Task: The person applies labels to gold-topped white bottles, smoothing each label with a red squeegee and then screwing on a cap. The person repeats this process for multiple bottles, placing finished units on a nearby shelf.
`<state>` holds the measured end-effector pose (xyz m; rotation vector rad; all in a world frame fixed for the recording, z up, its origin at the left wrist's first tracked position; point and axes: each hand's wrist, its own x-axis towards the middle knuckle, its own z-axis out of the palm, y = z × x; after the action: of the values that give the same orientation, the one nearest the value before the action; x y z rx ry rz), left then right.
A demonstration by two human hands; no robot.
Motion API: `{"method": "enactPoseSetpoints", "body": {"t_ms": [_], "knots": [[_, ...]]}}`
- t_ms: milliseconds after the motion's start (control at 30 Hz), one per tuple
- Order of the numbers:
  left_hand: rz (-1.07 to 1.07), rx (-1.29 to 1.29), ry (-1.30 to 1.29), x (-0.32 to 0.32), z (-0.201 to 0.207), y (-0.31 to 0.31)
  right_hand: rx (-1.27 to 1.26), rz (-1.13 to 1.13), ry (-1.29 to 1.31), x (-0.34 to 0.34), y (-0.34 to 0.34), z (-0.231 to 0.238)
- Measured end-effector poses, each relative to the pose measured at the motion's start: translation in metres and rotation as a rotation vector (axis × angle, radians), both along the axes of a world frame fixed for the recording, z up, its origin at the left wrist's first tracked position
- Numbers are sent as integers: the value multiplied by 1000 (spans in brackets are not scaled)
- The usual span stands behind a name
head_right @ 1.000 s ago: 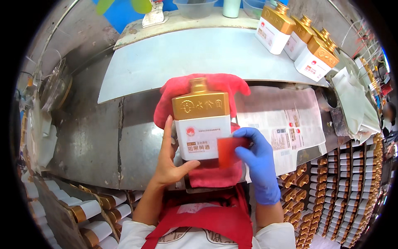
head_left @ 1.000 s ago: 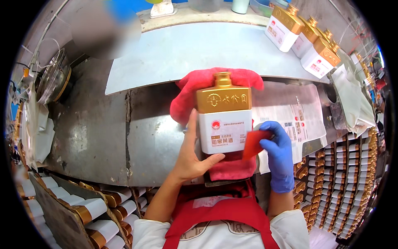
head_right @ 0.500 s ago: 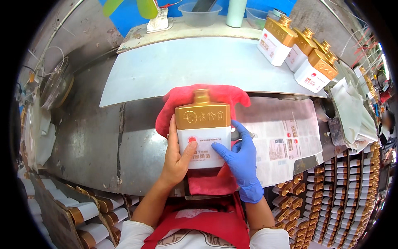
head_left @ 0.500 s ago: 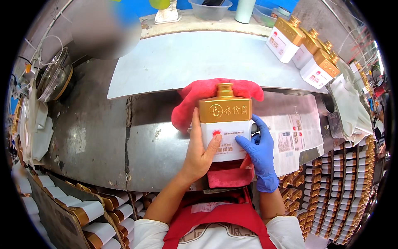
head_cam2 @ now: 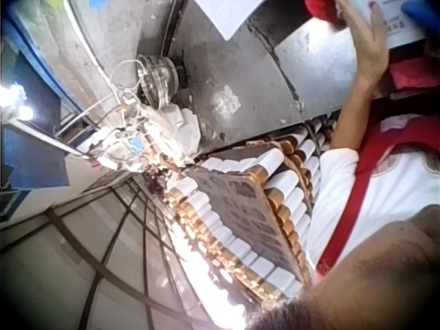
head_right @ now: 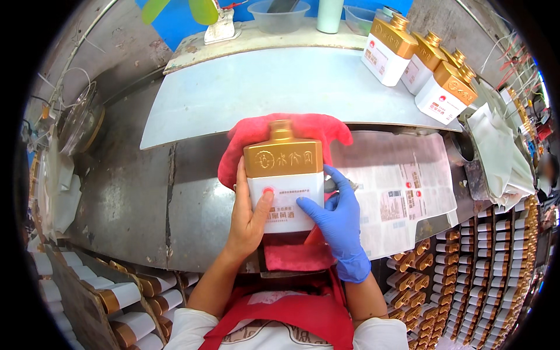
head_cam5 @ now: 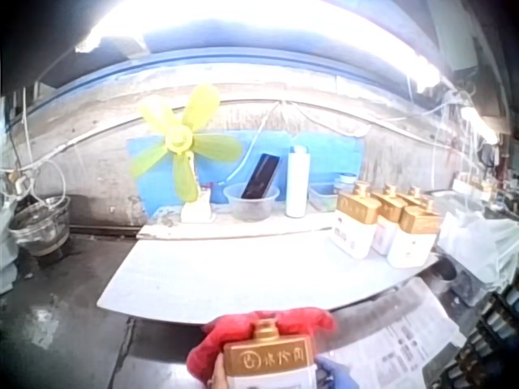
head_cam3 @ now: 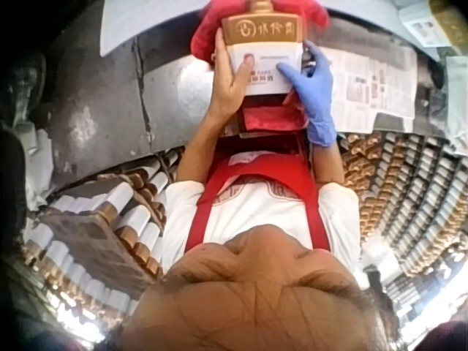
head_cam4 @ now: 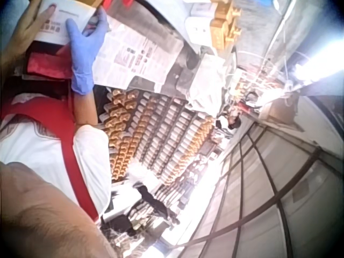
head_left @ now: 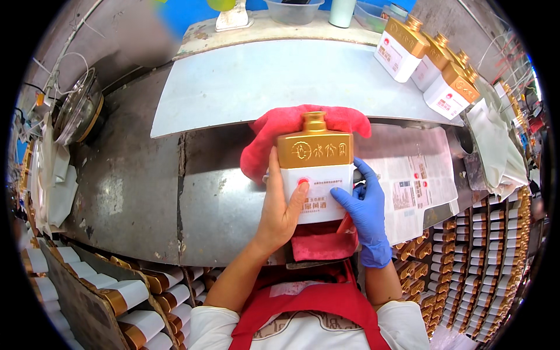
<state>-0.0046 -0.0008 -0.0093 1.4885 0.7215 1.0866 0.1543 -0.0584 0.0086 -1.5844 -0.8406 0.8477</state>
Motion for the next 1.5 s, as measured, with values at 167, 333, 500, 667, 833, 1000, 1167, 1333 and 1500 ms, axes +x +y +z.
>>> {"method": "enactPoseSetpoints", "body": {"t_ms": [167,333,500,667,833,1000,1167,1333,1500], "knots": [[-40,-90,-85,-7,-4,0,68,-14,144,14,-3,-1],[-26,-236,-109,-29,-12,-7,-28,-41,304,42,-15,-5],[-59,-135,-18,-40,-27,-12,12,-21,214,25,-20,-7],[-76,-154,-124,-32,-19,-16,50,-4,133,9,-14,-7],[-64,-112,-69,-17,-13,-17,-32,22,86,8,-13,-8],[-62,-66,0,-17,-14,-17,-47,21,62,7,-11,-3],[-96,-13,104,-19,-11,-16,-69,23,51,7,-11,-1],[-61,54,160,-19,-10,-16,-70,17,43,4,-10,3],[-59,61,177,-19,-11,-17,-59,18,41,4,-11,1]]}}
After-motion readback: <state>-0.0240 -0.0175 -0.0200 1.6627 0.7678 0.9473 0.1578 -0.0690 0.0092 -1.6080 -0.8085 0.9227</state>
